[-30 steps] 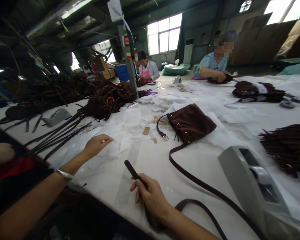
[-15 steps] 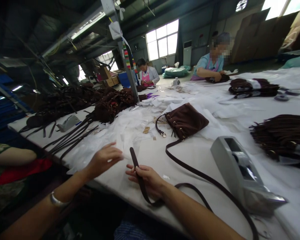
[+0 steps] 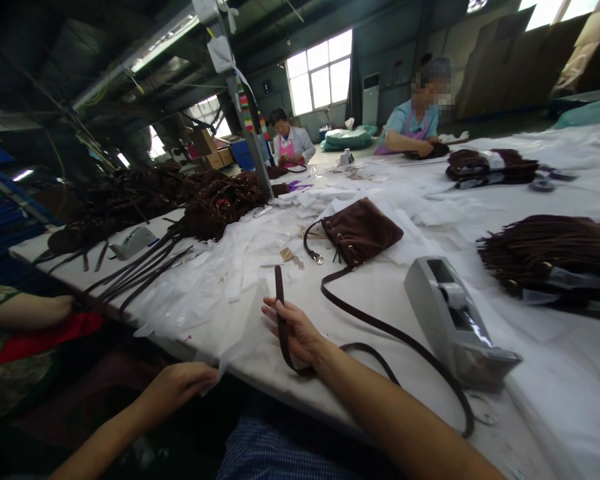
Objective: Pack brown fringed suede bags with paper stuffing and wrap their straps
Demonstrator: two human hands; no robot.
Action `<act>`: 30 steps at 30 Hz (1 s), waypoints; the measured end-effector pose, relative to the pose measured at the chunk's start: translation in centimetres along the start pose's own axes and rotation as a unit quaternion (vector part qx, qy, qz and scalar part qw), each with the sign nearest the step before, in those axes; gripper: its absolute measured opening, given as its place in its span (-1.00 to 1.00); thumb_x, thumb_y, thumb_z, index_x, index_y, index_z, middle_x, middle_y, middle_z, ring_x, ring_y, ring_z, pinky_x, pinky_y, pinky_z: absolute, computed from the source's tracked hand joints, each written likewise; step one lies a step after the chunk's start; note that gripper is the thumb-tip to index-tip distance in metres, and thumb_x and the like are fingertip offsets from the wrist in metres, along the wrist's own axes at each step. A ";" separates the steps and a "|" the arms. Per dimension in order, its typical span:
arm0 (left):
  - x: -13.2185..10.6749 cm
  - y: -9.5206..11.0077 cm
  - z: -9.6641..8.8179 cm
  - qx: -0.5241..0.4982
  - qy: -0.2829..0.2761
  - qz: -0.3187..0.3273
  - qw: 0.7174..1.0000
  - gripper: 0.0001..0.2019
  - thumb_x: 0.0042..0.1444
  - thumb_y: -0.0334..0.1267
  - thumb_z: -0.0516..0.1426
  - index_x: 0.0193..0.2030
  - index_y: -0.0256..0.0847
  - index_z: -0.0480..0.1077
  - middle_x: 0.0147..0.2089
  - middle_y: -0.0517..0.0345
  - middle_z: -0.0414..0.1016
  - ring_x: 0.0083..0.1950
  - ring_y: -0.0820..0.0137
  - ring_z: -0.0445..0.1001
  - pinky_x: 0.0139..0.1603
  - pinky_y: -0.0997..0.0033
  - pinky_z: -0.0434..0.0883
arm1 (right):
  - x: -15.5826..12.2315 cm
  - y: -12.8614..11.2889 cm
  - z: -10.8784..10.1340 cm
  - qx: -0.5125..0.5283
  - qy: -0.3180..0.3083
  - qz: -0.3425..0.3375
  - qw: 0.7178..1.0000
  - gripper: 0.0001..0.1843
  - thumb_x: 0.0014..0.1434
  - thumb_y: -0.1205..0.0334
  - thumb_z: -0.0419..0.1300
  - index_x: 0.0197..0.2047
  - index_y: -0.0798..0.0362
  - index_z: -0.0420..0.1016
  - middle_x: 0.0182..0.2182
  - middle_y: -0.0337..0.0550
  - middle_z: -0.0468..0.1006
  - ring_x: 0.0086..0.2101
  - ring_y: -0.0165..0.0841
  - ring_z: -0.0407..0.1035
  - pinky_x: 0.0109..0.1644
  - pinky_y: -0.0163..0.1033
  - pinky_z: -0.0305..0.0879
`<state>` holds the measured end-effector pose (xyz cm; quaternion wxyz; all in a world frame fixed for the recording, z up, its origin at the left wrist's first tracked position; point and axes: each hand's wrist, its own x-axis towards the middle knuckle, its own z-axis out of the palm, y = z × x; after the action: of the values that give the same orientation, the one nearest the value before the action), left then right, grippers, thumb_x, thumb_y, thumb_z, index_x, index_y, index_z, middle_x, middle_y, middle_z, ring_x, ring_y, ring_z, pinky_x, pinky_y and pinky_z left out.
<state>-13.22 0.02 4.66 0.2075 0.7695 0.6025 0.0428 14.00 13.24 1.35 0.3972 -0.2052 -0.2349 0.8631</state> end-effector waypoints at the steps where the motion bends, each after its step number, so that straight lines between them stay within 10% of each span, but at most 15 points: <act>1: -1.1 -0.7 0.2 -0.001 -0.016 -0.028 0.999 -0.72 0.28 -0.07 0.02 -0.19 0.04 0.57 -0.23 0.19 0.63 -0.19 0.28 0.57 -0.16 0.42 0.37 | 0.0 0.0 0.0 -0.005 -0.002 -0.004 1.000 -0.65 0.05 0.07 0.42 -0.11 0.02 0.59 0.10 -0.09 0.51 0.15 -0.25 0.34 0.23 -0.15 0.25; 7: -6.1 -2.5 0.6 0.012 0.008 -0.206 0.979 -0.80 -0.01 -0.17 0.18 -0.24 0.02 0.60 -0.11 0.08 0.63 0.00 0.01 0.55 0.03 0.13 0.39 | -0.3 0.9 0.4 -0.064 -0.053 0.000 0.997 -0.60 0.06 0.04 0.42 -0.10 0.10 0.61 -0.03 -0.03 0.58 0.01 -0.29 0.45 0.24 -0.17 0.24; 10: -5.5 1.4 2.2 -0.098 0.153 -0.217 0.959 -0.72 0.12 0.01 0.13 -0.12 0.02 0.56 0.02 0.06 0.58 0.08 0.05 0.49 0.11 0.09 0.36 | -1.0 1.9 1.3 -0.088 -0.086 0.003 0.992 -0.55 0.06 0.00 0.41 -0.06 0.11 0.61 -0.02 0.00 0.58 0.04 -0.26 0.44 0.27 -0.12 0.20; 12: -3.9 5.4 4.4 -0.291 0.100 -0.227 0.924 -0.53 0.17 0.23 0.02 -0.19 -0.07 0.56 -0.20 -0.02 0.60 -0.20 0.13 0.55 -0.23 0.20 0.46 | -1.7 2.4 1.9 -0.102 -0.099 -0.013 0.990 -0.54 0.09 -0.03 0.39 -0.05 0.11 0.61 0.05 0.01 0.55 0.11 -0.21 0.38 0.29 -0.09 0.18; 14: -1.9 9.3 6.8 -0.512 0.002 -0.164 0.843 -0.36 0.10 0.35 0.03 -0.01 -0.14 0.52 -0.12 -0.13 0.58 -0.22 0.15 0.55 -0.37 0.27 0.44 | -2.5 2.6 2.5 -0.144 -0.113 -0.026 0.983 -0.53 0.12 -0.07 0.35 -0.04 0.11 0.61 0.07 0.01 0.54 0.14 -0.18 0.36 0.28 -0.08 0.20; 17: 0.5 12.4 8.7 -0.749 0.025 -0.127 0.650 -0.27 0.15 0.39 -0.09 0.17 -0.13 0.41 0.18 -0.14 0.45 0.17 0.14 0.45 0.04 0.19 0.44 | -3.8 2.3 3.0 -0.269 -0.144 -0.013 0.952 -0.52 0.15 -0.13 0.29 -0.03 0.08 0.62 -0.08 -0.05 0.62 -0.02 -0.18 0.48 0.10 -0.11 0.36; 21: 0.9 11.6 7.7 -0.868 0.063 -0.143 0.471 -0.34 0.24 0.30 -0.11 0.04 -0.24 0.47 0.17 -0.14 0.48 0.25 0.12 0.39 0.25 0.09 0.35 | -5.2 2.1 3.4 -0.417 -0.285 -0.049 0.862 -0.61 0.25 -0.05 0.19 -0.01 0.00 0.62 -0.16 -0.11 0.65 -0.13 -0.19 0.53 -0.01 -0.09 0.42; 26: -0.6 8.9 6.1 -0.834 0.124 -0.270 0.464 -0.72 0.27 -0.19 0.14 0.01 -0.32 0.47 -0.12 -0.08 0.62 -0.15 0.22 0.62 -0.14 0.28 0.57 | -5.5 4.2 3.5 -0.546 -0.490 -0.241 0.635 -0.75 0.29 0.21 0.15 -0.04 -0.03 0.61 -0.06 -0.10 0.63 0.10 -0.23 0.40 0.36 0.06 0.01; 30: -1.5 6.7 5.7 -0.816 0.302 -0.272 0.411 -0.80 0.33 -0.42 0.02 -0.03 -0.28 0.45 -0.13 0.05 0.63 -0.21 0.41 0.63 -0.17 0.43 0.58 | -5.4 5.7 3.2 -0.550 -0.510 -0.312 0.583 -0.77 0.30 0.25 0.13 -0.06 0.03 0.57 0.00 -0.08 0.61 0.13 -0.25 0.37 0.36 0.04 0.04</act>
<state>-5.73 -4.15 2.27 0.5426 -0.0296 0.4844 0.6856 12.15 4.95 1.57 0.2683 0.1755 -0.8780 0.3553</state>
